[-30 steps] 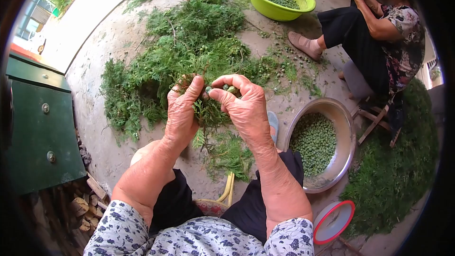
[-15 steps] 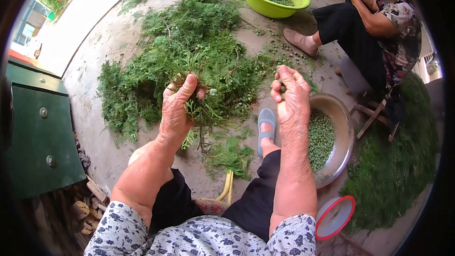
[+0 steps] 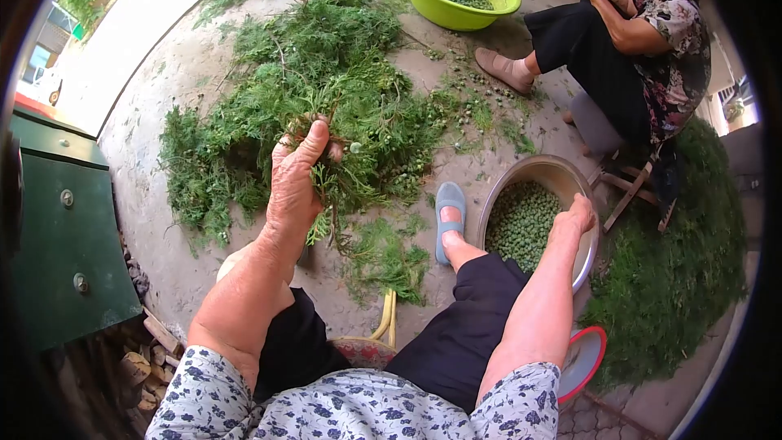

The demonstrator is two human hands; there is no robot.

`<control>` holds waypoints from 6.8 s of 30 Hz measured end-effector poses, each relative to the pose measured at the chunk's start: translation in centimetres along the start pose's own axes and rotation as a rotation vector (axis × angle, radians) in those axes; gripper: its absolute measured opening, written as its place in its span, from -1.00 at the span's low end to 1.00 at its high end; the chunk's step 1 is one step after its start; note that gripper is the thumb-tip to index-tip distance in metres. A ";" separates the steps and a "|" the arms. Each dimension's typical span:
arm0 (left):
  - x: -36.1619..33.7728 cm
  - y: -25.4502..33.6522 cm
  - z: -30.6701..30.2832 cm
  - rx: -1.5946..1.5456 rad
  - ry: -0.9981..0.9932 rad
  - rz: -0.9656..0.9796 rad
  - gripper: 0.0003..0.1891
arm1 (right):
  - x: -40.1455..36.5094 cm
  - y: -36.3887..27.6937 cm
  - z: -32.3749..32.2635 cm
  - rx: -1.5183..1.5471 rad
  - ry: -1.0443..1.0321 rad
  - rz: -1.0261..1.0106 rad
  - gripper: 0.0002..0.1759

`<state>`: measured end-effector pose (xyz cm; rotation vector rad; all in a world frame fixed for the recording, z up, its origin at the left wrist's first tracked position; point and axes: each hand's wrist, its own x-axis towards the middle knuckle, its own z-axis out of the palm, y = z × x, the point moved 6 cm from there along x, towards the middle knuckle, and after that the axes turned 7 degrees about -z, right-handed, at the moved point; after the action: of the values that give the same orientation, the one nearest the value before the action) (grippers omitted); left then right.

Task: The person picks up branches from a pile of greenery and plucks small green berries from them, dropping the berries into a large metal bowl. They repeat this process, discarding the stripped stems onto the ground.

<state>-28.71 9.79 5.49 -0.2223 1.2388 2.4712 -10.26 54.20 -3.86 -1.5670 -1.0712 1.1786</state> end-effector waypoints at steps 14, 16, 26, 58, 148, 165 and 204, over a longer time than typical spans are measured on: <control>-0.7 -1.8 1.3 0.048 -0.055 -0.138 -0.84 | -32.3 -3.7 8.0 0.131 -1.574 0.005 -0.66; -0.8 -1.9 1.3 0.051 -0.059 -0.162 -0.82 | -32.4 -3.4 8.1 0.109 -1.613 -0.026 -0.70; -0.7 -2.5 1.9 0.263 -0.059 -0.295 -0.73 | -32.1 -5.2 8.2 -0.041 -1.511 -0.616 -0.90; -0.5 -2.3 2.2 0.245 -0.083 -0.232 -0.91 | -31.2 -4.1 8.3 0.414 -1.619 0.432 -0.88; -4.7 10.5 -18.0 -0.332 0.374 -0.011 -0.82 | -51.9 -14.7 19.8 0.171 -1.816 -0.562 -0.03; -4.1 11.0 -17.7 -0.319 0.344 0.004 -0.81 | -35.6 20.3 7.9 -0.749 -1.554 0.019 -0.73; -2.8 8.2 -12.2 -0.207 0.346 -0.109 -0.79 | -32.4 21.3 22.3 -0.214 -1.179 0.167 -0.87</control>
<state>-29.62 -5.14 5.10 -0.7796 1.0582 2.5337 -35.13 21.10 -20.88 -1.0335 -1.8468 2.2645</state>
